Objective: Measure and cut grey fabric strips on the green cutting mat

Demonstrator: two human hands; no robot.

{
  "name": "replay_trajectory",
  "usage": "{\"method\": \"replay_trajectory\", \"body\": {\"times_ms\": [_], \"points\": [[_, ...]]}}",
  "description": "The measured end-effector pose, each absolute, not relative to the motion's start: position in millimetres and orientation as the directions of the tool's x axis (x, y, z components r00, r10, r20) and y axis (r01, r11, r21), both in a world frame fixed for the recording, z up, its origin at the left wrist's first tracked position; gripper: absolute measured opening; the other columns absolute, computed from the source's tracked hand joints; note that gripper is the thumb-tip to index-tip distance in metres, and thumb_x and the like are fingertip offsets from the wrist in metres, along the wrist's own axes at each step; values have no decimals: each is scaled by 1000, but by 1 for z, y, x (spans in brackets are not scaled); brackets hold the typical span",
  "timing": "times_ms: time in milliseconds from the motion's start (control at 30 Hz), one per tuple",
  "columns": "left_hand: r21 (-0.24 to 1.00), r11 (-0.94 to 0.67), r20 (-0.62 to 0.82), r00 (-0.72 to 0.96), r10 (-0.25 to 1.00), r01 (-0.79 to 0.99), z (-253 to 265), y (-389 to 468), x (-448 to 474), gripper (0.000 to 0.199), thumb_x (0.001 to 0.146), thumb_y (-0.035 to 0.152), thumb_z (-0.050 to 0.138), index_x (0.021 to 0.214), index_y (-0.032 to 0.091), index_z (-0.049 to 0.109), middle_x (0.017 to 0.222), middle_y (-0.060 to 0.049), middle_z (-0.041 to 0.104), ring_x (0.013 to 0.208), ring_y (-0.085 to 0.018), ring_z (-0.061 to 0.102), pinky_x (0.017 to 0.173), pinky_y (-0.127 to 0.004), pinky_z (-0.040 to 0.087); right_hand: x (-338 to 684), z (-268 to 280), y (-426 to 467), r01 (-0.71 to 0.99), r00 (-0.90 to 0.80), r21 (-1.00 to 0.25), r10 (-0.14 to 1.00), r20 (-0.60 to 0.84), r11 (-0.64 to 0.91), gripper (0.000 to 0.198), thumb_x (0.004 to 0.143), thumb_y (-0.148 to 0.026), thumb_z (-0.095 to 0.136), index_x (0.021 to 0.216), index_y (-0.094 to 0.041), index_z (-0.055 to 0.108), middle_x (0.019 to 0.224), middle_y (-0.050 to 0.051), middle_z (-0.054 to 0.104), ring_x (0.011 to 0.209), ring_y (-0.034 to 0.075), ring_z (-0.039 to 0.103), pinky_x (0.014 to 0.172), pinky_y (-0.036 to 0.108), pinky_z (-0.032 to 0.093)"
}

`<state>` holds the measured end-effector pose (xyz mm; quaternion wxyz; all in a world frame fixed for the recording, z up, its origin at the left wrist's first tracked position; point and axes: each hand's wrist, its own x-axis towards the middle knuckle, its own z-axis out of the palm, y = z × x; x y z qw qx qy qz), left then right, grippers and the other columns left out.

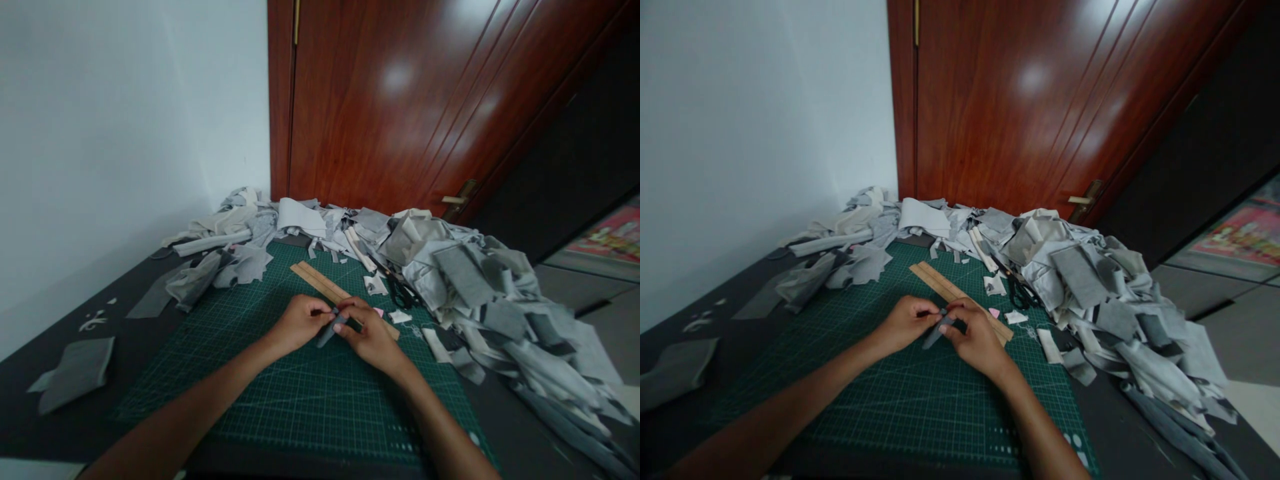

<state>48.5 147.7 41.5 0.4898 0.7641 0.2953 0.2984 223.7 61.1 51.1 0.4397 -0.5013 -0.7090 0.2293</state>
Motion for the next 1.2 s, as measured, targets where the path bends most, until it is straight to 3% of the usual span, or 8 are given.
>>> {"method": "replay_trajectory", "body": {"times_ms": [200, 367, 533, 733, 933, 1200], "points": [[945, -294, 123, 679, 724, 142, 48, 150, 43, 23, 83, 31, 65, 71, 14, 74, 60, 0, 63, 55, -12, 53, 52, -21, 36, 222, 53, 61, 487, -115, -780, 914, 388, 392, 10, 93, -24, 67, 84, -23, 70, 95, 4, 67, 96, 22, 65, 88, 35, 49], [960, -261, 64, 819, 570, 106, 52, 159, 34, 36, 85, 47, 66, 76, 13, 75, 58, 0, 60, 52, -11, 48, 50, -21, 34, 222, 53, 61, 473, -129, -784, 912, 390, 402, 12, 93, -25, 68, 82, -22, 70, 90, 3, 67, 92, 22, 64, 85, 34, 48], [941, -293, 86, 720, 688, 168, 46, 156, 42, 27, 83, 36, 65, 68, 15, 71, 58, 1, 60, 55, -12, 51, 52, -21, 34, 224, 51, 63, 460, -115, -803, 923, 368, 378, 12, 91, -29, 70, 81, -22, 70, 90, 4, 70, 91, 22, 65, 85, 35, 49], [917, -370, 192, 649, 736, 148, 46, 147, 46, 20, 84, 24, 59, 72, 15, 72, 66, -1, 66, 62, -14, 56, 58, -22, 38, 228, 43, 69, 345, 67, -912, 964, 257, 219, 16, 81, -34, 79, 86, -21, 73, 87, 2, 75, 85, 22, 68, 81, 35, 52], [896, -437, 246, 738, 628, 73, 52, 149, 41, 28, 88, 31, 60, 66, 15, 68, 66, -1, 63, 64, -14, 56, 60, -23, 38, 227, 44, 69, 171, 110, -972, 977, 180, 160, 29, 69, -41, 88, 78, -21, 70, 78, 0, 73, 75, 20, 67, 75, 34, 53], [884, -466, 248, 801, 545, 44, 57, 152, 37, 33, 90, 38, 60, 68, 15, 70, 72, -3, 64, 68, -15, 58, 62, -23, 40, 228, 47, 69, 200, 91, -971, 984, 152, 131, 25, 69, -38, 86, 76, -21, 69, 77, -1, 73, 75, 19, 67, 74, 33, 52]]}}
